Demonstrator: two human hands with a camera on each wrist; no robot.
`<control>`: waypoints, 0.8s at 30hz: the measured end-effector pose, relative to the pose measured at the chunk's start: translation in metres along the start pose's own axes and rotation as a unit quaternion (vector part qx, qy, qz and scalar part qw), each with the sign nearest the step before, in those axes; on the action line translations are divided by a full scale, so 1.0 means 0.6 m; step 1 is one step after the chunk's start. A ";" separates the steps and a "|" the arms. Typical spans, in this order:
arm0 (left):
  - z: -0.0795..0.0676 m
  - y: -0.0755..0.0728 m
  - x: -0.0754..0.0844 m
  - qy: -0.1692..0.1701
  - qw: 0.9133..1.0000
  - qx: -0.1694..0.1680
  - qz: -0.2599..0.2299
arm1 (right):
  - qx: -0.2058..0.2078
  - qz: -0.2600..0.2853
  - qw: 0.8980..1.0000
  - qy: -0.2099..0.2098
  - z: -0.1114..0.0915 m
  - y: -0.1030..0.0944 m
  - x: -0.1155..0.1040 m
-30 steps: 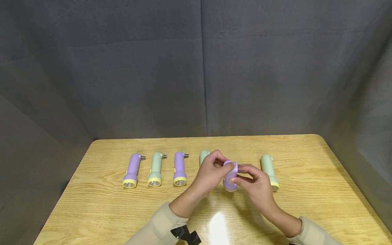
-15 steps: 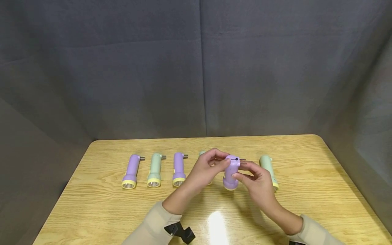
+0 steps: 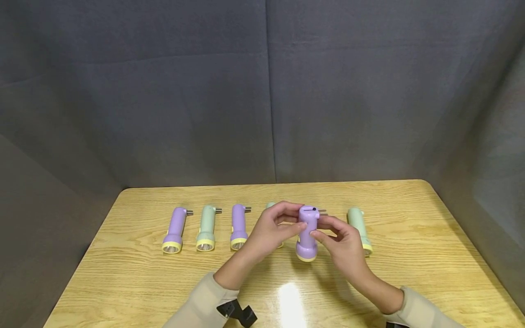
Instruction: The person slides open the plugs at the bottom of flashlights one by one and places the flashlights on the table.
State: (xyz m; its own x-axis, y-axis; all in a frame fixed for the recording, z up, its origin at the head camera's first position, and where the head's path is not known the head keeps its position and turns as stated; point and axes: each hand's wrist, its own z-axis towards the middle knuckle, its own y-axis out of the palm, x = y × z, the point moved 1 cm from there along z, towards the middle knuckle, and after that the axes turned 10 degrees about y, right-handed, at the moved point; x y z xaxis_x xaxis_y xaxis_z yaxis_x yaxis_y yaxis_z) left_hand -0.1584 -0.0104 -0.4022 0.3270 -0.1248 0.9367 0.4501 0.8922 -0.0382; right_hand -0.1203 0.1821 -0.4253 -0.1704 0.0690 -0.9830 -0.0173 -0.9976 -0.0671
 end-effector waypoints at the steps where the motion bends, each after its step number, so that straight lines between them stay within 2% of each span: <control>1: -0.001 0.000 0.000 0.000 1.000 0.000 0.001 | 0.000 0.000 1.000 0.000 0.000 0.001 0.000; 17: -0.005 0.004 -0.006 -0.007 0.999 0.031 0.025 | -0.010 -0.022 1.000 0.020 -0.001 0.003 0.001; 24: -0.005 0.009 -0.011 -0.008 0.998 0.058 0.020 | -0.012 0.004 1.000 0.021 -0.001 0.004 0.004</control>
State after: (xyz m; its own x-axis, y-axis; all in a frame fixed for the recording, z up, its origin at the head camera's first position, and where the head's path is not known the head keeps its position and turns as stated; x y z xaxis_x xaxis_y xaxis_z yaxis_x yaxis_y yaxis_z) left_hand -0.1557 -0.0058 -0.4096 0.3294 -0.0824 0.9406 0.3369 0.9409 -0.0355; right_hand -0.1200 0.1796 -0.4277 -0.1294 0.0612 -0.9897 0.0081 -0.9980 -0.0627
